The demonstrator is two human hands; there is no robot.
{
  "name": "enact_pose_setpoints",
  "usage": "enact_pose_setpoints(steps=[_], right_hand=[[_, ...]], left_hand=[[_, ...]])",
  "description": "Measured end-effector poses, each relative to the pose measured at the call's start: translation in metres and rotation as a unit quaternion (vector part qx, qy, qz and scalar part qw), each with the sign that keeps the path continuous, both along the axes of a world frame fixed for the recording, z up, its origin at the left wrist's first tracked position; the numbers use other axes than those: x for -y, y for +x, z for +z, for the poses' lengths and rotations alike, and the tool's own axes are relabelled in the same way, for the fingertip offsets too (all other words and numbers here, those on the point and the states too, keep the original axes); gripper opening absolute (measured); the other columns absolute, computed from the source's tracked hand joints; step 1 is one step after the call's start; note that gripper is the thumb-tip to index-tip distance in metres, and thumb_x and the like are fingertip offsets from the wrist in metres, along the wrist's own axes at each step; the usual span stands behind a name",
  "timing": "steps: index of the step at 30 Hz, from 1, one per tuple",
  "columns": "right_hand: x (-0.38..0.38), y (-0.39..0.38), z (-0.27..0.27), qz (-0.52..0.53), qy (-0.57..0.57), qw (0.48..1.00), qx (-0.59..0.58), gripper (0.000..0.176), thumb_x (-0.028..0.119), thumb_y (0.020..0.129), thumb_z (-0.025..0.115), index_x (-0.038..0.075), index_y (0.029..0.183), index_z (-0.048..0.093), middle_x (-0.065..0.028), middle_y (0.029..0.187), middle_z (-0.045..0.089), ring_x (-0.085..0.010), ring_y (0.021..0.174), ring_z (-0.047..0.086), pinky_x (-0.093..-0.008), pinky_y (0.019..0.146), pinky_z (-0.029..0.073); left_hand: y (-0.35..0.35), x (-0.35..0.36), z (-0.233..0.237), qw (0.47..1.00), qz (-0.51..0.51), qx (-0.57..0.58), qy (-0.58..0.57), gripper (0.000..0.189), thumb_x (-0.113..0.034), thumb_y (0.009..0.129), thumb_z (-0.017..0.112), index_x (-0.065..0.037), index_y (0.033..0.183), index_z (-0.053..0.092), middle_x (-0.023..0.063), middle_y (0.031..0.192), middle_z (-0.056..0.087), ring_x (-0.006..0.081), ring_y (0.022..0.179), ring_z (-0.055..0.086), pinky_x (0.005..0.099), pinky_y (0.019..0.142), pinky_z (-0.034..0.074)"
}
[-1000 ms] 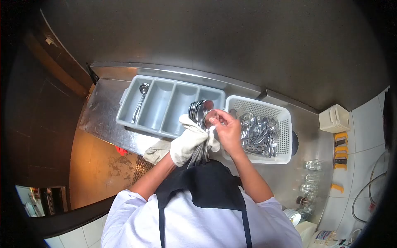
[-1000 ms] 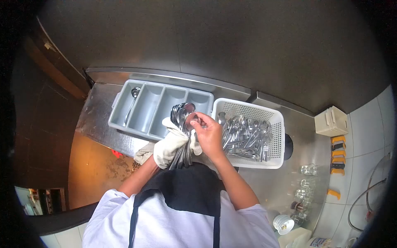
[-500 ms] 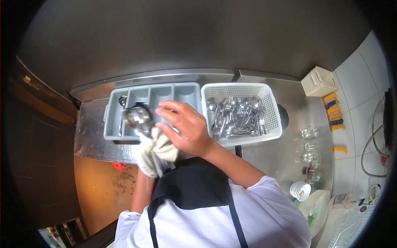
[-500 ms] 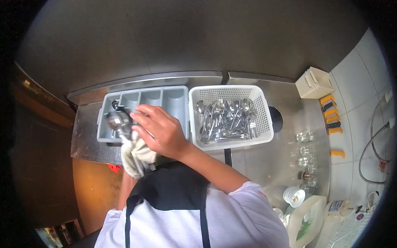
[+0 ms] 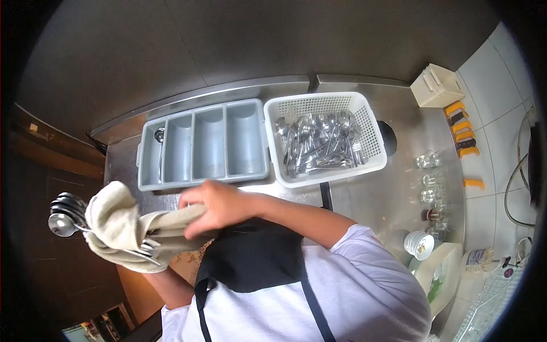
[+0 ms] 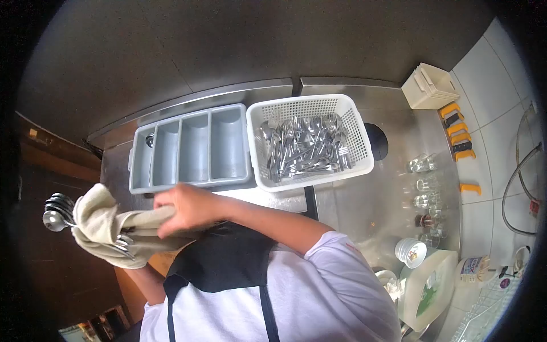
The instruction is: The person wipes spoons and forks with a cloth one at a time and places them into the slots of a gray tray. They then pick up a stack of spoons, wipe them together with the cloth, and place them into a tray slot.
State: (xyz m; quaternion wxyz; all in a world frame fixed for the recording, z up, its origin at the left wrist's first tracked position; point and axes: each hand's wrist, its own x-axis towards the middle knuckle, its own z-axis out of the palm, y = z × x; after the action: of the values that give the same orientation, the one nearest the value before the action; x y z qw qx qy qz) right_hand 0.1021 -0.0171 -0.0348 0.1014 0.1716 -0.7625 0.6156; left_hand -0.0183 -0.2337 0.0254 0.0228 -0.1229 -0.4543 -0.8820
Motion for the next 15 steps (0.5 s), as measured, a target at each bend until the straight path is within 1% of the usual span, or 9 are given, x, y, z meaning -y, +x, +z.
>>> enact_pose_setpoints(steps=[2, 4, 6, 7, 10, 11, 13, 14, 15], right_hand=[[0.007, 0.012, -0.015, 0.063, 0.092, 0.993, 0.045, 0.04, 0.035, 0.082, 0.082, 0.001, 0.1, 0.07, -0.024, 0.084, 0.07, -0.043, 0.078, 0.067, -0.0457, 0.072, 0.054], [0.016, 0.013, -0.075, 0.095, 0.152, 0.982, 0.067, 0.03, 0.026, 0.082, 0.076, 0.001, 0.097, 0.069, -0.0241, 0.086, 0.069, -0.0432, 0.079, 0.067, -0.0471, 0.071, 0.053], [0.002, 0.018, -0.115, 0.094, 0.217, 0.955, 0.179, 0.025, 0.024, 0.085, 0.072, 0.003, 0.098, 0.071, -0.0243, 0.087, 0.07, -0.0421, 0.082, 0.068, -0.0476, 0.074, 0.053], [-0.009, 0.022, -0.132, 0.086, 0.208, 0.96, 0.168, 0.023, 0.023, 0.086, 0.069, 0.003, 0.099, 0.072, -0.0245, 0.089, 0.07, -0.041, 0.085, 0.069, -0.0475, 0.077, 0.053], [-0.037, 0.035, -0.107, 0.108, 0.122, 0.97, 0.178, 0.029, 0.029, 0.093, 0.07, 0.001, 0.102, 0.072, -0.0227, 0.09, 0.07, -0.0319, 0.087, 0.071, -0.0436, 0.079, 0.052], [-0.052, 0.035, -0.084, 0.119, 0.167, 0.961, 0.183, 0.028, 0.028, 0.094, 0.071, 0.0, 0.102, 0.073, -0.0205, 0.091, 0.071, -0.0295, 0.088, 0.07, -0.0405, 0.081, 0.052], [-0.078, 0.039, -0.072, 0.114, -0.156, 0.964, 0.183, 0.025, 0.023, 0.094, 0.072, 0.001, 0.105, 0.075, -0.0159, 0.096, 0.073, -0.0249, 0.09, 0.07, -0.035, 0.086, 0.053], [-0.084, 0.047, -0.085, 0.083, -0.503, 0.845, 0.162, 0.023, 0.019, 0.093, 0.073, 0.002, 0.108, 0.076, -0.0135, 0.099, 0.074, -0.0227, 0.091, 0.069, -0.0325, 0.089, 0.054], [-0.094, 0.059, -0.12, -0.028, -0.314, 0.935, 0.165, 0.024, 0.015, 0.093, 0.071, 0.001, 0.112, 0.075, -0.0124, 0.106, 0.074, -0.0241, 0.095, 0.069, -0.0313, 0.093, 0.053]], left_hand=[[-0.01, 0.018, 0.007, 1.0, -0.001, -0.011, 0.011, 0.029, -0.038, 0.102, 0.052, -0.01, 0.099, 0.055, 0.005, 0.095, 0.056, 0.0136, 0.08, 0.053, 0.0295, 0.067, 0.046], [-0.019, 0.039, 0.017, 0.999, -0.004, -0.023, 0.024, 0.027, -0.037, 0.102, 0.052, -0.01, 0.098, 0.055, 0.0045, 0.094, 0.056, 0.0125, 0.078, 0.052, 0.0285, 0.065, 0.045], [-0.023, 0.061, 0.028, 0.998, -0.012, -0.035, 0.046, 0.026, -0.036, 0.103, 0.051, -0.01, 0.098, 0.055, 0.004, 0.093, 0.056, 0.0114, 0.076, 0.051, 0.0275, 0.063, 0.044], [-0.026, 0.07, 0.033, 0.997, -0.017, -0.04, 0.058, 0.026, -0.035, 0.103, 0.051, -0.01, 0.098, 0.056, 0.0037, 0.093, 0.056, 0.0108, 0.075, 0.05, 0.0271, 0.062, 0.043], [-0.029, 0.091, 0.039, 0.995, -0.035, -0.041, 0.087, 0.024, -0.033, 0.104, 0.051, -0.01, 0.097, 0.056, 0.0029, 0.092, 0.055, 0.0091, 0.073, 0.049, 0.0256, 0.06, 0.041], [-0.032, 0.097, 0.037, 0.994, -0.044, -0.037, 0.091, 0.024, -0.032, 0.104, 0.05, -0.01, 0.097, 0.056, 0.0027, 0.091, 0.055, 0.0086, 0.072, 0.048, 0.0251, 0.059, 0.04], [-0.038, 0.113, 0.028, 0.99, -0.096, -0.009, 0.105, 0.023, -0.031, 0.104, 0.05, -0.01, 0.096, 0.056, 0.0022, 0.09, 0.055, 0.0075, 0.07, 0.047, 0.0241, 0.057, 0.039], [-0.034, 0.112, 0.024, 0.975, -0.162, 0.029, 0.149, 0.023, -0.03, 0.105, 0.05, -0.01, 0.096, 0.056, 0.0019, 0.09, 0.054, 0.0069, 0.069, 0.046, 0.0236, 0.056, 0.038], [-0.011, 0.077, 0.038, 0.916, -0.252, 0.093, 0.299, 0.019, -0.026, 0.104, 0.053, -0.011, 0.093, 0.057, 0.0009, 0.086, 0.054, 0.0041, 0.065, 0.046, 0.0217, 0.055, 0.038]])
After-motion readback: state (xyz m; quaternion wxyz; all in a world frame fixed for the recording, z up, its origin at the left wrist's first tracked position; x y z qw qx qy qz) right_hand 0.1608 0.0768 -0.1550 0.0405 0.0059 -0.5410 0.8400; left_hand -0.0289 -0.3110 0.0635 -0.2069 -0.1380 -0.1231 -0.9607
